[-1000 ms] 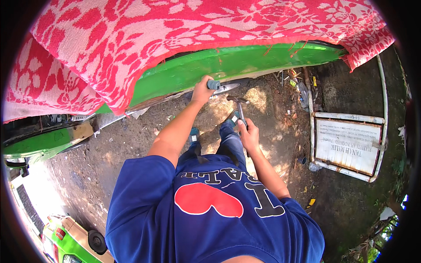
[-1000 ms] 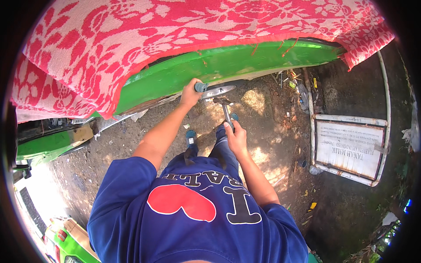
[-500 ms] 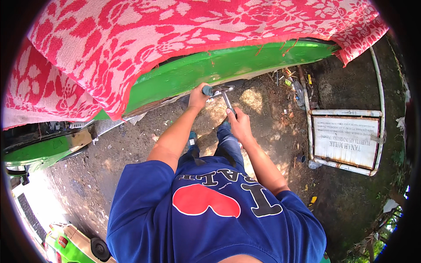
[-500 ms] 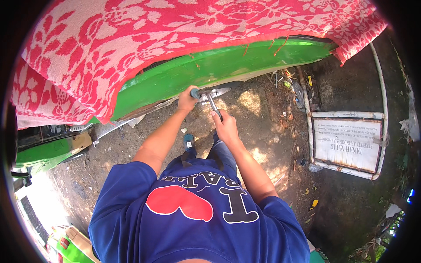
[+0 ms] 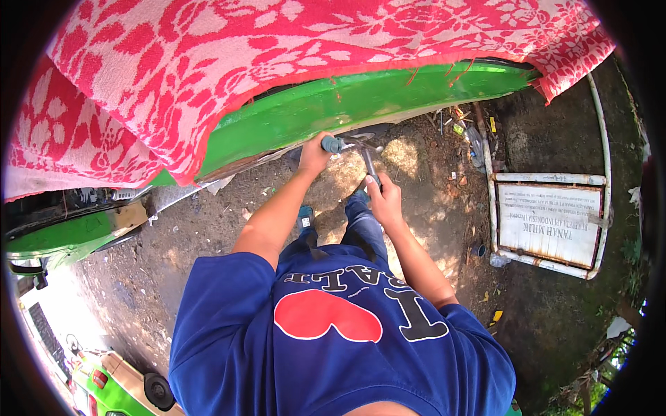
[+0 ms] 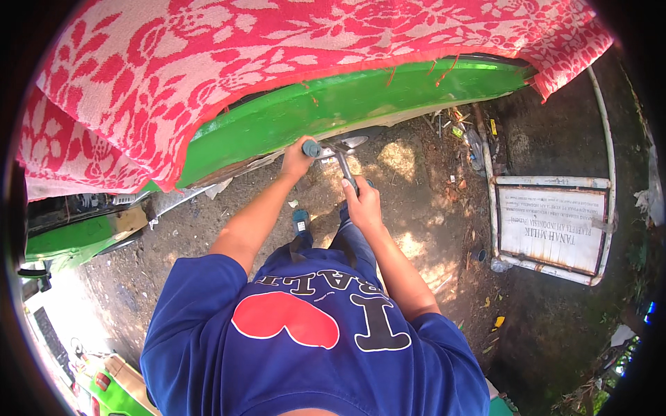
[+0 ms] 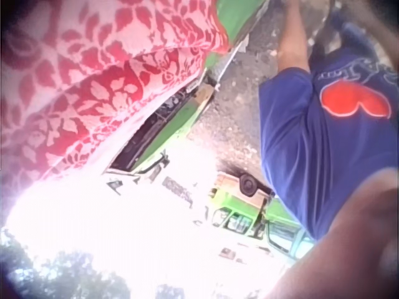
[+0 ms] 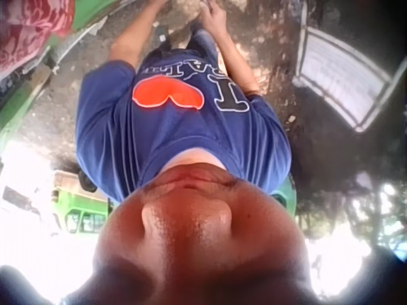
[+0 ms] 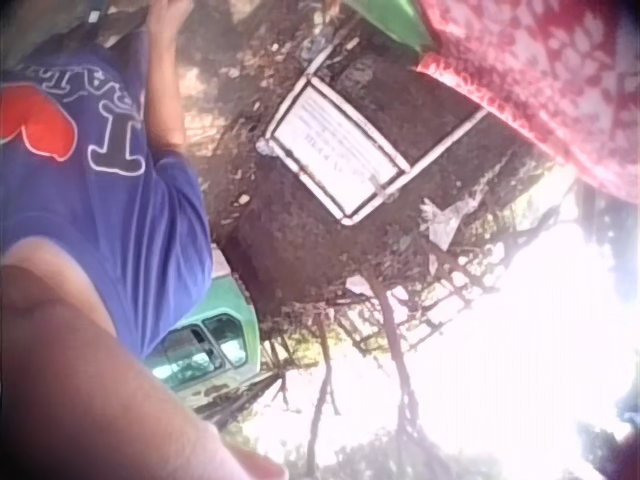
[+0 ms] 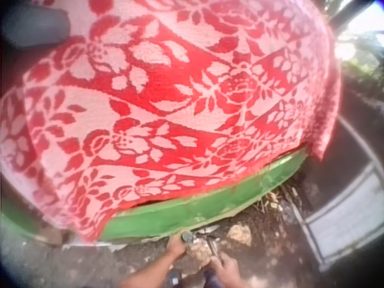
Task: The person uses a hammer to repeatedly strike a green metal panel under a red patterned cloth. The person holds the panel with one hand while striking it with the other. The task continues throughout the clip without a visible final state.
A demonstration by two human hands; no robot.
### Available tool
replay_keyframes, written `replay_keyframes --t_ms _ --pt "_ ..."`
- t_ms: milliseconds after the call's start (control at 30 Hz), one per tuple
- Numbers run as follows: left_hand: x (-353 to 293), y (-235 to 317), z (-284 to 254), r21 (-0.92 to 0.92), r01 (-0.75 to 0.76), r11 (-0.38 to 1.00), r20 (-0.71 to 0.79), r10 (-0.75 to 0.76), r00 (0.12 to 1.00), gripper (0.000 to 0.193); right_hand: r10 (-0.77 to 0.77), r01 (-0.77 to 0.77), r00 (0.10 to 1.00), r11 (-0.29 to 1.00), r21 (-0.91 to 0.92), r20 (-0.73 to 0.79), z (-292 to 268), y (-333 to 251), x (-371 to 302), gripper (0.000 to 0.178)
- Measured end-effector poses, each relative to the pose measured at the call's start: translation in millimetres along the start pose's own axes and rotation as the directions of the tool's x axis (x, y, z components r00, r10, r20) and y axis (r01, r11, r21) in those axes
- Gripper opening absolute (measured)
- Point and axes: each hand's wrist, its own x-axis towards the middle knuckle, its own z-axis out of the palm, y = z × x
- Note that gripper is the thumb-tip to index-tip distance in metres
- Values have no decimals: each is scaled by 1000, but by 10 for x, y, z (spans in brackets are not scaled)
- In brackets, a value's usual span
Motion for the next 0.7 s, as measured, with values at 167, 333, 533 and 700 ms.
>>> replay_keyframes --t_ms 167,333,533,700 --pt "-376 -45 30 37 -160 986 78 157 985 27 153 -154 988 983 96 15 -106 71 -117 32" --pt "-444 -91 4 -2 -164 986 15 164 986 24 197 -202 979 968 151 52 -139 112 -210 31" --pt "-280 -26 -79 -13 -184 983 -3 184 983 23 179 -181 983 974 138 31 -138 133 -249 30" --pt "-205 -77 -130 -21 -123 992 54 124 991 25 184 -188 982 978 95 49 -164 116 -211 30"
